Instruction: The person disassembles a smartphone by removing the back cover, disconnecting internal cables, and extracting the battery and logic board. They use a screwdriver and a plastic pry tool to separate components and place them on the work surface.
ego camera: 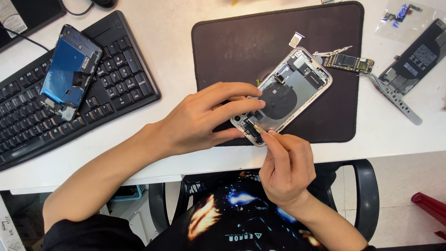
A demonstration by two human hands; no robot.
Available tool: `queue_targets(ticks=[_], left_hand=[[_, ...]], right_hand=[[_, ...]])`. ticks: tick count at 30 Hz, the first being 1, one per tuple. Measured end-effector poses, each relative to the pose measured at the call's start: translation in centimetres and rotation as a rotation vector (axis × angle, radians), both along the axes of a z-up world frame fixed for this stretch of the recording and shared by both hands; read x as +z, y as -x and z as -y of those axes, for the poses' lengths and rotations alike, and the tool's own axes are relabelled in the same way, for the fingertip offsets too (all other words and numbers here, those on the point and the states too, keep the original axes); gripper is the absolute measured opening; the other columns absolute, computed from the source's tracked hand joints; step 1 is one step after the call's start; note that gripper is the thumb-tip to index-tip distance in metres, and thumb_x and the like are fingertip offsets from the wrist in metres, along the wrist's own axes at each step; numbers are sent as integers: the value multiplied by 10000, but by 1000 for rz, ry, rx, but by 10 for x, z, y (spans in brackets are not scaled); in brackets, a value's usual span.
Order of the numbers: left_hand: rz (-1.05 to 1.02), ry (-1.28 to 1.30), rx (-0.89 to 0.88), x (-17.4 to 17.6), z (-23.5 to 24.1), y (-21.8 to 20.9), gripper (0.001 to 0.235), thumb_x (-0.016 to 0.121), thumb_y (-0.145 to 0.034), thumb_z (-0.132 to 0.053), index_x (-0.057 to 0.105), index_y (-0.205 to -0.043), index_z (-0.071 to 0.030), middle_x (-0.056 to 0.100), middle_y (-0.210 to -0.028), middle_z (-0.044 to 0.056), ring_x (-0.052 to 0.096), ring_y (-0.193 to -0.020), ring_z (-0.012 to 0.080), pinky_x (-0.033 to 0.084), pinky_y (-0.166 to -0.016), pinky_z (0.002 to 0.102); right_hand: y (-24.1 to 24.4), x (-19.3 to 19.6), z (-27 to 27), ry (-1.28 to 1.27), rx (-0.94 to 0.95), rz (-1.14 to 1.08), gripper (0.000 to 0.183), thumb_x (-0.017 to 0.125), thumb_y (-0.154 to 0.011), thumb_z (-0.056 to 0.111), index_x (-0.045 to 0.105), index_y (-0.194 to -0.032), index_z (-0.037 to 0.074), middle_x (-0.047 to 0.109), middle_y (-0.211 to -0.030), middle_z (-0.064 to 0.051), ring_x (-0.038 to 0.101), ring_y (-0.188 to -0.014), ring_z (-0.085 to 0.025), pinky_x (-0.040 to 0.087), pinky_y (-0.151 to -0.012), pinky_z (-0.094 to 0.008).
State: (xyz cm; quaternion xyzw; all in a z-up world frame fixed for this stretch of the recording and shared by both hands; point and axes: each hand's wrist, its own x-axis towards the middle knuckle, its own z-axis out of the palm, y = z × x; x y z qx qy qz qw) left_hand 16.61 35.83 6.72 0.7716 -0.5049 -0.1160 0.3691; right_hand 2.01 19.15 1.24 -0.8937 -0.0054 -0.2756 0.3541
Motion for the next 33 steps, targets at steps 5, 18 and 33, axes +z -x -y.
queue_targets(ticks=[5, 18, 33], left_hand=[[15, -14, 10, -1, -3, 3, 694, 892, -807, -131, 548, -1410, -122, 565, -1415, 76, 638, -1251, 238, 554, -1046, 330], [-13, 31, 20, -6, -3, 1, 780, 909, -811, -164, 483, -1463, -139, 561, -1397, 73, 635, -1270, 230, 543, -1065, 319], [10, 39, 30, -8, -3, 0, 781, 912, -813, -190, 480, -1460, -123, 554, -1406, 86, 627, -1285, 233, 546, -1060, 323]], right_hand=[[1, -1, 0, -41, 20, 11, 209, 730, -921, -94, 671, -1099, -1, 639, -1023, -97, 661, -897, -236, 548, -754, -333], [1, 1, 4, -42, 31, -28, 256, 692, -960, -38, 576, -1188, -37, 615, -1213, -186, 622, -1038, -301, 521, -859, -383], [4, 2, 6, -44, 36, -62, 332, 637, -969, -78, 526, -1280, -41, 616, -1256, -201, 611, -1106, -311, 510, -933, -406]])
